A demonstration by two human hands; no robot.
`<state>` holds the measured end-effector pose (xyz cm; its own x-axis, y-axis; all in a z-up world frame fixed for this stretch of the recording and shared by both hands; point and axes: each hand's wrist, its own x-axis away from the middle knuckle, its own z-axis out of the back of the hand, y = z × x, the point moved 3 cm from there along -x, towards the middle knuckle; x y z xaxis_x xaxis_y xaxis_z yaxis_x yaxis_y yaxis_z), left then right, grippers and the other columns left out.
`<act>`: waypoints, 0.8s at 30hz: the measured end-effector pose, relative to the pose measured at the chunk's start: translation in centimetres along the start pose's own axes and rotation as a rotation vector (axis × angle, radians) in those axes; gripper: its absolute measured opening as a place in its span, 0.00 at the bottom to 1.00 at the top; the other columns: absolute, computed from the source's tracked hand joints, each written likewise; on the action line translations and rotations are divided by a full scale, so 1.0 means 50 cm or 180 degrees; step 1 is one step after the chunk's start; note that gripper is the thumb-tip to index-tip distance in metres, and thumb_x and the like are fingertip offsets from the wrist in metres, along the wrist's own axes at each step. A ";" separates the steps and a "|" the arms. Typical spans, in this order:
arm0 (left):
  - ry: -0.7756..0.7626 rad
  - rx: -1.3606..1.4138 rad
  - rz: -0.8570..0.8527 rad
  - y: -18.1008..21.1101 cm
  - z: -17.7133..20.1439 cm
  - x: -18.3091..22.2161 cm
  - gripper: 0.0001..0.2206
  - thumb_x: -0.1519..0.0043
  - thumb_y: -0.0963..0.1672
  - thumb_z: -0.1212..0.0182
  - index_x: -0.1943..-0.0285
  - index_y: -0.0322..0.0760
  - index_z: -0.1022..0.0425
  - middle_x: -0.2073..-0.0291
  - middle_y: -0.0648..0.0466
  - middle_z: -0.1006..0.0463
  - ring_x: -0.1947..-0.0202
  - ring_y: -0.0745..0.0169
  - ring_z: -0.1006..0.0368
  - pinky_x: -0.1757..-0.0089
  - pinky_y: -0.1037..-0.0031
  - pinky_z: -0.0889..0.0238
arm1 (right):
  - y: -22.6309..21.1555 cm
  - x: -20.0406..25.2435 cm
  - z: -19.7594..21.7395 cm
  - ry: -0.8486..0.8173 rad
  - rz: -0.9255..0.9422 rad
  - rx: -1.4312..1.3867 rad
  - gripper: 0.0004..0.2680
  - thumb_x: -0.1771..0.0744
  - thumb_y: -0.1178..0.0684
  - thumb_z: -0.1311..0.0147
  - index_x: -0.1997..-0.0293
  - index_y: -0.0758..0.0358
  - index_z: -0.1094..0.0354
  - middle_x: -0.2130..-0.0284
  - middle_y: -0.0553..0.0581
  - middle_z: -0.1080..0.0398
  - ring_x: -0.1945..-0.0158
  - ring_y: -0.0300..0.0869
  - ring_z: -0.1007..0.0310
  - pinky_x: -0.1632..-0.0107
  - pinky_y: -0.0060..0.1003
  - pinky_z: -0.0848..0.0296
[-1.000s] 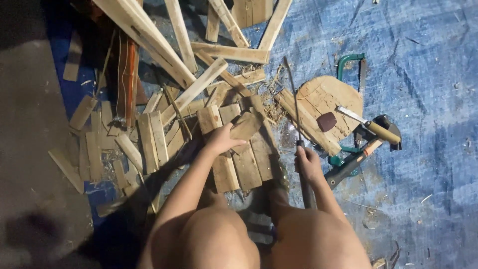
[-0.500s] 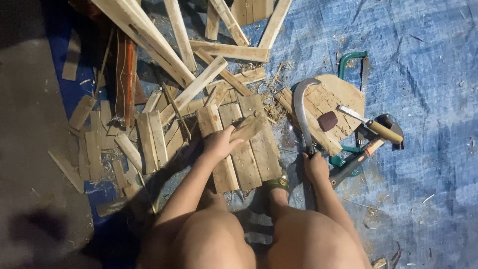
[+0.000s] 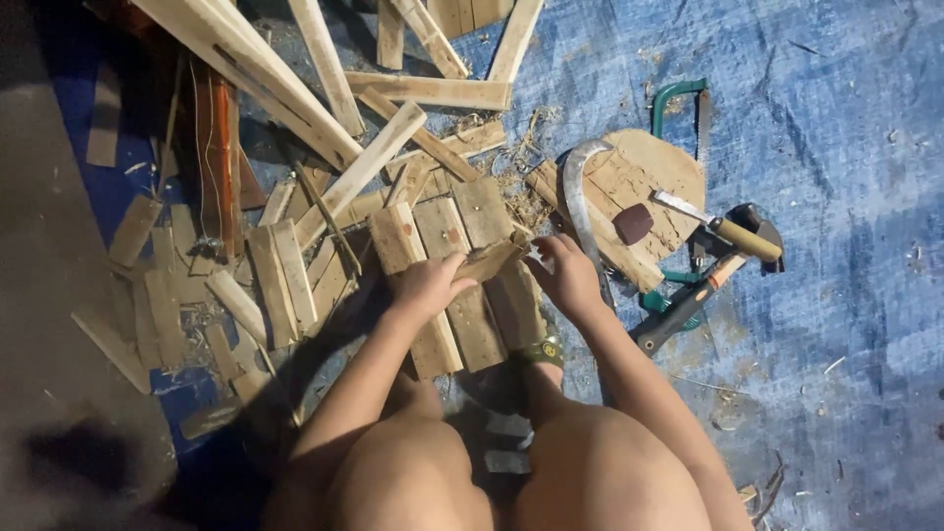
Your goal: Shaving and splitting small wooden slats using a large blade on a floor-based workspace covered with a tarp.
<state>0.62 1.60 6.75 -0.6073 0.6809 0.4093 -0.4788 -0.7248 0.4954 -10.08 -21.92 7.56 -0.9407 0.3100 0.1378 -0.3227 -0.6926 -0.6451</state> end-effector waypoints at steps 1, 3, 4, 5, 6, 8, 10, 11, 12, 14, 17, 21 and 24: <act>0.0055 -0.0088 -0.0071 0.003 0.000 0.002 0.20 0.37 0.54 0.38 0.42 0.45 0.27 0.64 0.40 0.16 0.59 0.37 0.18 0.56 0.50 0.27 | 0.005 -0.004 -0.003 -0.0043 -0.0008 0.0030 0.11 0.34 0.49 0.39 0.48 0.56 0.28 0.61 0.53 0.29 0.56 0.51 0.21 0.55 0.49 0.22; 0.0098 -0.0191 -0.0150 -0.004 -0.015 -0.004 0.20 0.38 0.54 0.38 0.42 0.45 0.27 0.65 0.40 0.16 0.60 0.37 0.18 0.57 0.50 0.27 | 0.012 -0.007 -0.012 -0.0077 -0.0029 0.0048 0.07 0.33 0.50 0.40 0.52 0.55 0.27 0.63 0.52 0.29 0.58 0.51 0.21 0.57 0.47 0.22; 0.0135 -0.0225 -0.0223 -0.013 -0.031 -0.013 0.20 0.38 0.54 0.37 0.43 0.45 0.27 0.66 0.41 0.16 0.60 0.38 0.18 0.57 0.51 0.27 | 0.015 -0.009 -0.015 -0.0053 -0.0034 -0.0025 0.06 0.33 0.50 0.41 0.55 0.56 0.26 0.65 0.52 0.29 0.59 0.51 0.21 0.58 0.46 0.22; 0.0171 -0.0258 -0.0296 -0.021 -0.046 -0.021 0.19 0.39 0.54 0.36 0.45 0.45 0.27 0.66 0.41 0.16 0.61 0.38 0.17 0.58 0.52 0.27 | 0.018 -0.010 -0.019 -0.0029 -0.0040 -0.0097 0.05 0.32 0.50 0.42 0.57 0.57 0.26 0.66 0.53 0.29 0.59 0.50 0.21 0.59 0.45 0.22; 0.0169 -0.0255 -0.0296 -0.027 -0.059 -0.028 0.19 0.39 0.54 0.36 0.45 0.45 0.27 0.66 0.41 0.16 0.61 0.38 0.17 0.58 0.52 0.27 | 0.017 -0.010 -0.017 -0.0031 -0.0042 -0.0095 0.05 0.32 0.50 0.42 0.57 0.57 0.26 0.66 0.53 0.29 0.59 0.50 0.21 0.59 0.45 0.22; 0.0276 -0.0305 -0.0461 -0.038 -0.082 -0.041 0.16 0.39 0.53 0.36 0.50 0.44 0.27 0.68 0.42 0.17 0.63 0.39 0.17 0.60 0.53 0.27 | 0.010 -0.012 -0.013 0.0052 0.0115 -0.0263 0.02 0.33 0.54 0.40 0.61 0.59 0.26 0.69 0.52 0.30 0.63 0.47 0.21 0.61 0.40 0.21; 0.0345 -0.0421 -0.0493 -0.024 -0.061 -0.026 0.16 0.39 0.53 0.36 0.52 0.44 0.28 0.70 0.43 0.17 0.64 0.39 0.18 0.61 0.53 0.27 | 0.014 -0.018 -0.006 0.0139 0.0058 -0.0504 0.04 0.33 0.54 0.39 0.61 0.62 0.27 0.69 0.57 0.29 0.63 0.51 0.21 0.61 0.42 0.21; 0.0410 -0.0537 -0.0534 -0.016 -0.052 -0.016 0.15 0.40 0.53 0.35 0.54 0.44 0.29 0.72 0.43 0.18 0.66 0.40 0.18 0.62 0.54 0.27 | 0.017 -0.018 -0.001 0.0232 -0.0009 -0.0744 0.05 0.33 0.54 0.38 0.60 0.64 0.28 0.69 0.61 0.29 0.62 0.54 0.22 0.61 0.44 0.20; 0.0406 -0.0536 -0.0528 -0.020 -0.058 -0.019 0.15 0.40 0.53 0.35 0.54 0.44 0.29 0.72 0.43 0.18 0.66 0.40 0.18 0.62 0.54 0.27 | 0.033 -0.024 -0.006 0.0225 -0.0010 -0.0747 0.05 0.33 0.54 0.38 0.60 0.64 0.28 0.69 0.61 0.29 0.62 0.54 0.22 0.61 0.44 0.20; 0.0367 -0.0487 -0.0507 -0.027 -0.071 -0.025 0.15 0.40 0.54 0.36 0.54 0.45 0.28 0.71 0.44 0.18 0.66 0.40 0.18 0.62 0.53 0.27 | 0.071 -0.036 -0.013 0.0435 -0.0374 -0.1537 0.05 0.31 0.54 0.40 0.56 0.64 0.28 0.65 0.63 0.26 0.60 0.51 0.21 0.57 0.46 0.22; 0.0281 -0.0224 -0.0284 -0.026 -0.061 -0.022 0.19 0.40 0.54 0.35 0.47 0.44 0.27 0.68 0.42 0.17 0.63 0.38 0.17 0.60 0.51 0.27 | 0.039 -0.026 0.035 0.0940 -0.0609 -0.1942 0.04 0.30 0.55 0.41 0.56 0.64 0.29 0.65 0.62 0.24 0.62 0.45 0.24 0.59 0.40 0.23; 0.0047 0.0444 0.0243 -0.030 -0.047 -0.011 0.21 0.40 0.56 0.36 0.44 0.46 0.26 0.63 0.44 0.16 0.57 0.40 0.18 0.56 0.53 0.26 | 0.120 -0.005 0.039 0.1355 -0.0678 -0.1704 0.13 0.33 0.63 0.38 0.44 0.70 0.34 0.56 0.74 0.29 0.54 0.57 0.25 0.51 0.49 0.25; -0.0056 0.0654 0.0539 -0.062 -0.089 -0.028 0.22 0.38 0.56 0.37 0.40 0.47 0.26 0.53 0.45 0.16 0.50 0.43 0.19 0.52 0.55 0.26 | 0.173 0.034 -0.008 0.0845 -0.0858 -0.1784 0.19 0.34 0.64 0.40 0.36 0.68 0.39 0.52 0.76 0.30 0.49 0.66 0.26 0.49 0.58 0.25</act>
<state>0.14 2.41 1.26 -0.6559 0.5547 0.5120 -0.2314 -0.7934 0.5630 -14.41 -27.13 1.93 -0.7542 0.6238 0.2053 -0.3720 -0.1483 -0.9163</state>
